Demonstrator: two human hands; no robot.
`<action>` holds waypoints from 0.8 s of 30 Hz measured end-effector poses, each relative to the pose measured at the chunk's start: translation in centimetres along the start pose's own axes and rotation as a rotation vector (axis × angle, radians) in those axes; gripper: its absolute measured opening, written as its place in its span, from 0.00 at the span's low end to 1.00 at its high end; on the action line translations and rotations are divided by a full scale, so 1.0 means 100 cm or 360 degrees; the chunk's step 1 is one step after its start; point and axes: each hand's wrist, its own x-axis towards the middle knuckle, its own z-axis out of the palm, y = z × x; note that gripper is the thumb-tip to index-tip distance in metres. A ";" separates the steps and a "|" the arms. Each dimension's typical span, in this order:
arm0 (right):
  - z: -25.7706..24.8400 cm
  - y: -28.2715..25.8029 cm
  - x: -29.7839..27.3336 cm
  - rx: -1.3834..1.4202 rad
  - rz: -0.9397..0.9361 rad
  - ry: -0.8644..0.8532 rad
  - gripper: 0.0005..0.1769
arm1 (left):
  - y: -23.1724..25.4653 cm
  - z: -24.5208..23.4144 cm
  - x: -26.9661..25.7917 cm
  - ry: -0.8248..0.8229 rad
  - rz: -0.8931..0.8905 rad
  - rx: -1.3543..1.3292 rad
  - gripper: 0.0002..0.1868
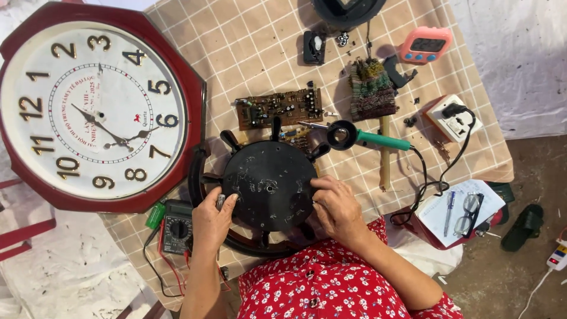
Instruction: The person works on the back of a disassembled wall clock, using a screwdriver to remove screws from the black plastic casing. They manipulate the casing and internal components, occasionally picking up and setting down small parts on the cluttered work surface.
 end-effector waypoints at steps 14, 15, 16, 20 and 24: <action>-0.014 0.005 -0.033 0.0566 0.0450 -0.0053 0.03 | 0.048 0.002 0.009 0.0609 0.1141 0.0355 0.16; -0.014 0.000 -0.032 0.0562 0.0471 -0.0152 0.04 | 0.054 0.006 0.016 0.0575 0.1224 0.0387 0.19; -0.015 -0.005 -0.027 0.0559 0.0481 -0.0154 0.04 | 0.054 0.010 0.020 0.0565 0.1221 0.0384 0.19; -0.017 -0.014 -0.018 0.0563 0.0440 -0.0398 0.02 | 0.058 0.021 0.034 0.0578 0.1210 0.0577 0.21; -0.005 -0.003 -0.034 0.0605 0.0482 -0.0488 0.03 | 0.061 0.021 0.033 0.0554 0.1141 0.0704 0.19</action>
